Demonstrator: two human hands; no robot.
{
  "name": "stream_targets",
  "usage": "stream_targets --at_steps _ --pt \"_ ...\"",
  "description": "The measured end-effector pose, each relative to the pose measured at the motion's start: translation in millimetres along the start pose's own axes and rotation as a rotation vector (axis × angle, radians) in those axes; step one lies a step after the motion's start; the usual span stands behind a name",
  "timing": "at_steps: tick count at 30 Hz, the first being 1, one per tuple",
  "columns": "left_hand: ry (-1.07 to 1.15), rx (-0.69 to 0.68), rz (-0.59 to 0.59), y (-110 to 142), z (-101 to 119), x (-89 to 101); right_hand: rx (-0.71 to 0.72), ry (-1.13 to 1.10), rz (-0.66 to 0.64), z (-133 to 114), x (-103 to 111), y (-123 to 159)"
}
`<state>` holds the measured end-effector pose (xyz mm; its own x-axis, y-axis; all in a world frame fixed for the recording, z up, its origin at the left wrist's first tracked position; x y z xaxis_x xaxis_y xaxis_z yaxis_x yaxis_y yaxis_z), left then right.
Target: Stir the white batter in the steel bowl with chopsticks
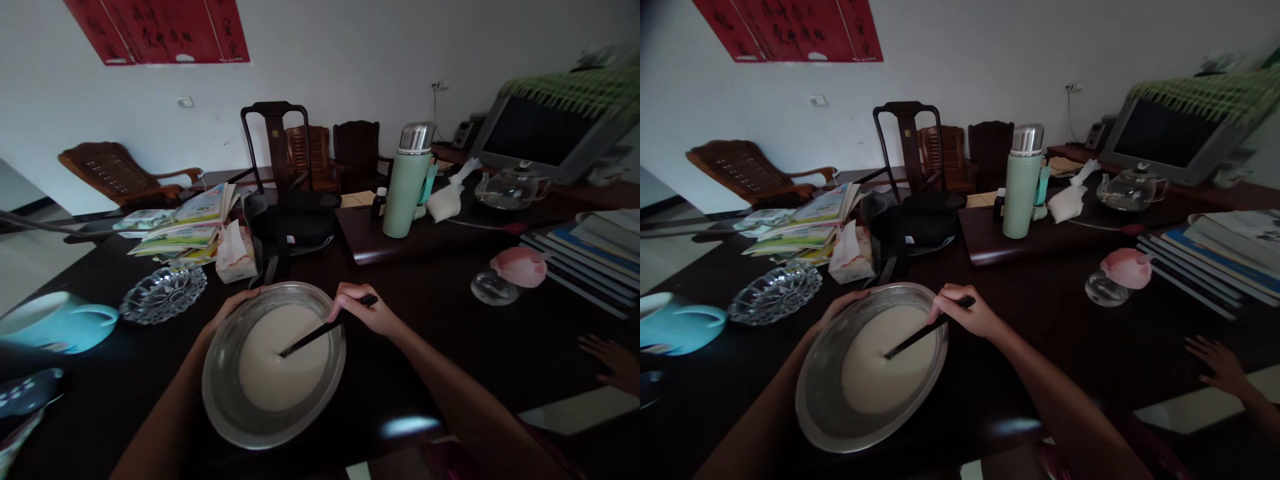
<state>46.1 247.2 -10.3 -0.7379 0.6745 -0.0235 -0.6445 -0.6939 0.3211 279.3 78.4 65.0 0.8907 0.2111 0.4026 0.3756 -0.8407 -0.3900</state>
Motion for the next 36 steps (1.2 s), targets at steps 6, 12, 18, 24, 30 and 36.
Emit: stream_targets --at_steps 6,12,18,24,30,36 --pt "0.165 0.115 -0.193 1.5 2.5 -22.9 -0.016 0.051 -0.119 2.4 -9.6 -2.4" --pt "0.254 0.122 -0.266 3.3 1.6 -28.4 -0.062 -0.039 0.138 6.8 16.3 6.3" --pt "0.306 0.090 -0.293 -3.5 -8.5 -20.5 -0.061 0.032 -0.078 7.9 -5.9 -0.8" --pt "0.327 0.057 -0.323 -2.3 -7.8 -23.3 -0.071 0.057 0.135 9.7 15.3 7.4" --pt "0.321 0.045 -0.350 -0.9 -5.8 -25.8 -0.066 -0.014 -0.050 8.7 -4.5 2.5" --pt "0.336 0.042 -0.366 -1.1 -7.9 -25.9 -0.085 0.076 0.089 10.5 10.4 6.1"
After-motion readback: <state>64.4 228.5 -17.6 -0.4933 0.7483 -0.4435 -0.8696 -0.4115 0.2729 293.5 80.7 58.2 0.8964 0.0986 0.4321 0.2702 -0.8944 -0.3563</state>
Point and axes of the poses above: each hand's wrist, its own y-axis away from the middle knuckle, its own x-axis out of the back of the hand, z = x × y, the point moved 6 cm from there along -y, towards the middle knuckle, and after that the axes turned 15 degrees about -z, right-handed, at the moved point
